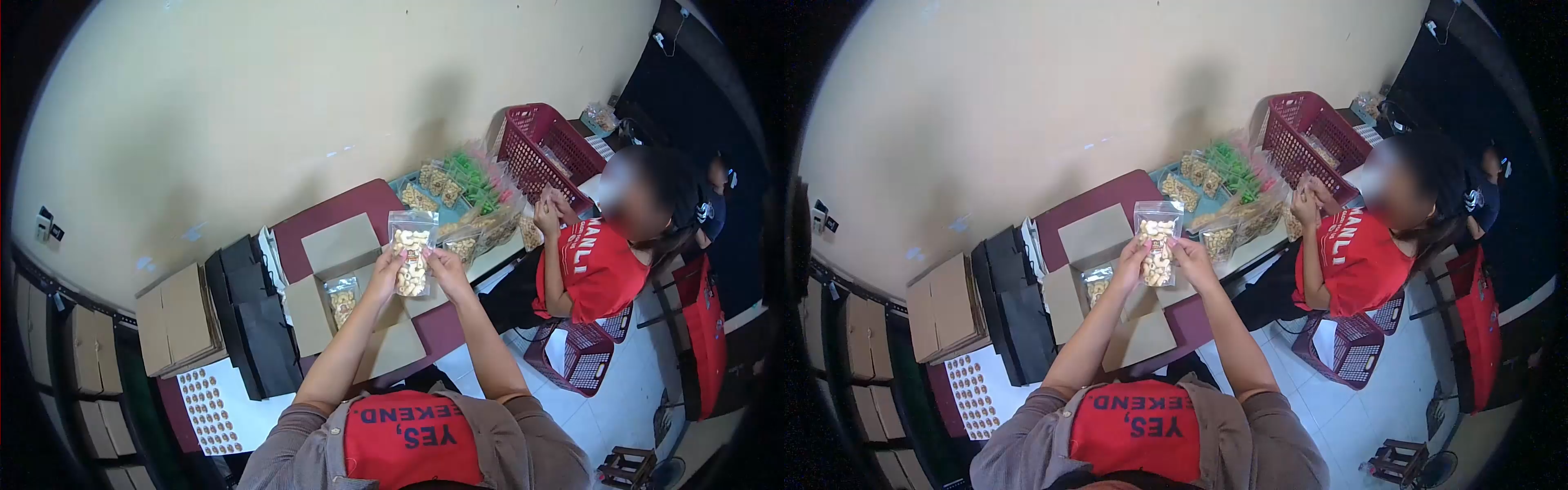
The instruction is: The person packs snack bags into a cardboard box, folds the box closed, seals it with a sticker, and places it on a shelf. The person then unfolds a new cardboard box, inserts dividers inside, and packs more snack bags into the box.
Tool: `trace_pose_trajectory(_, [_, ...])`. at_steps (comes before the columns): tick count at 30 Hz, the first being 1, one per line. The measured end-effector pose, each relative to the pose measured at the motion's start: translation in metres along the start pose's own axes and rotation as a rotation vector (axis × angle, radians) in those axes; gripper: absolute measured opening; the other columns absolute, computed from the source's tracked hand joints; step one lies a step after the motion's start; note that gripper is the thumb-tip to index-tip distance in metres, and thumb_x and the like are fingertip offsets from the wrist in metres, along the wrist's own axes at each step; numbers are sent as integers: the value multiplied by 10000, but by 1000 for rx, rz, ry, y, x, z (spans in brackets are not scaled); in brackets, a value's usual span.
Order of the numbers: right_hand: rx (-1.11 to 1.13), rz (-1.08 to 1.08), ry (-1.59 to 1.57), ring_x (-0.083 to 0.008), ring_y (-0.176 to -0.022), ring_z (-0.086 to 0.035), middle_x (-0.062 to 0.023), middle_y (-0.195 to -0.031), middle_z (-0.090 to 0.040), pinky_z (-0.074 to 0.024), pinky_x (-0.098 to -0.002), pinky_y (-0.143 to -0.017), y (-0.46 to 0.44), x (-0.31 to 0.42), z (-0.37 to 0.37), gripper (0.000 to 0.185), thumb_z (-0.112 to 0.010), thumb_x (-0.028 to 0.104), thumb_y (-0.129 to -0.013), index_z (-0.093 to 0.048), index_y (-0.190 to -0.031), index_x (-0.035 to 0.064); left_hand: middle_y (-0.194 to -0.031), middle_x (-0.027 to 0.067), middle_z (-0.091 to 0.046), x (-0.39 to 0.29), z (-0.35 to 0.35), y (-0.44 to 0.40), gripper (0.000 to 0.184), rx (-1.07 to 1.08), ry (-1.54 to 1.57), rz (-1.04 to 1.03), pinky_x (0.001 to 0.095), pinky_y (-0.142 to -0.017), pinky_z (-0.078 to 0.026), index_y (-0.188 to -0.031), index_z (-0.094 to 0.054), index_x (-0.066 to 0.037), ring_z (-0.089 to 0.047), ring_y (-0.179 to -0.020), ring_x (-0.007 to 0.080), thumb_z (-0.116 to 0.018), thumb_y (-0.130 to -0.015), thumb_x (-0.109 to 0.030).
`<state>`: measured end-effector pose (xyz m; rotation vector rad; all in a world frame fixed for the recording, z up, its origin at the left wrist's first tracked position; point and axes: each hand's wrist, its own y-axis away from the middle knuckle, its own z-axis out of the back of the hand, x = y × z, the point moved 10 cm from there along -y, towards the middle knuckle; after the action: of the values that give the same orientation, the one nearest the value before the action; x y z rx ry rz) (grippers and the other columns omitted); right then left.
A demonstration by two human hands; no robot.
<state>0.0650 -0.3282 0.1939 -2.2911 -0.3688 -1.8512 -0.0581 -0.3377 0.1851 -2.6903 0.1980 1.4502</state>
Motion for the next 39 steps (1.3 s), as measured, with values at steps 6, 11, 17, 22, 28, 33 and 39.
trace_pose_trajectory(6, [94,-22,-100,-127,-942,-655,-72,-1050,-688,-539,-300,-850,4,-15,-2,293,-538,230,-1024,-640,-1167,-4,-1150,50,-652,-17,-2,24,369,-21,-9,78,268,-846,-515,-1331,-499,-55,-654,-942,133,-503,-1030,-268])
trace_pose_trajectory(11, [31,-22,12,-101,-923,-633,-48,-1034,-688,-511,-265,-832,7,9,-19,249,-609,151,-978,-644,-1165,-10,-997,31,-691,-56,28,16,216,-263,-241,-144,261,-828,-499,-1086,-632,-44,-637,-914,100,-652,-959,-218])
trace_pose_trajectory(17, [-150,85,26,-96,-900,-636,-41,-958,-709,-498,-260,-826,-16,28,-16,188,-689,131,-920,-699,-1050,-5,-855,-12,-643,-76,4,6,123,-178,-377,-252,240,-785,-477,-1001,-673,-42,-597,-864,76,-681,-924,-139])
trace_pose_trajectory(22, [-15,56,-172,-181,-923,-681,-126,-1004,-721,-518,-320,-867,-22,29,-8,198,-583,119,-974,-684,-1046,-35,-939,-1,-662,-74,-1,-12,122,-41,-380,-205,255,-842,-459,-1018,-671,-36,-593,-927,93,-631,-948,-128])
trace_pose_trajectory(28, [38,-86,-265,-196,-970,-672,-128,-1041,-709,-511,-328,-907,-12,25,4,244,-590,149,-967,-679,-1077,-50,-992,17,-682,-58,-2,-14,196,32,-346,-106,278,-902,-446,-1056,-674,-20,-597,-958,107,-580,-985,-176])
trace_pose_trajectory(33, [-88,-72,-312,-169,-953,-654,-108,-1028,-701,-505,-307,-855,-21,3,23,272,-572,170,-982,-687,-1088,-53,-1192,70,-611,-42,11,-19,294,-29,-461,-147,320,-1000,-411,-1205,-606,-26,-544,-1115,149,-561,-997,-229])
trace_pose_trajectory(39, [-290,447,533,-197,-1009,-616,-116,-1115,-654,-472,-292,-874,-6,85,-9,317,-496,140,-1002,-644,-1252,11,-1352,173,-496,-70,-35,-6,503,-104,-859,-438,405,-1081,-358,-1355,-492,-36,-473,-1276,293,-637,-935,-272])
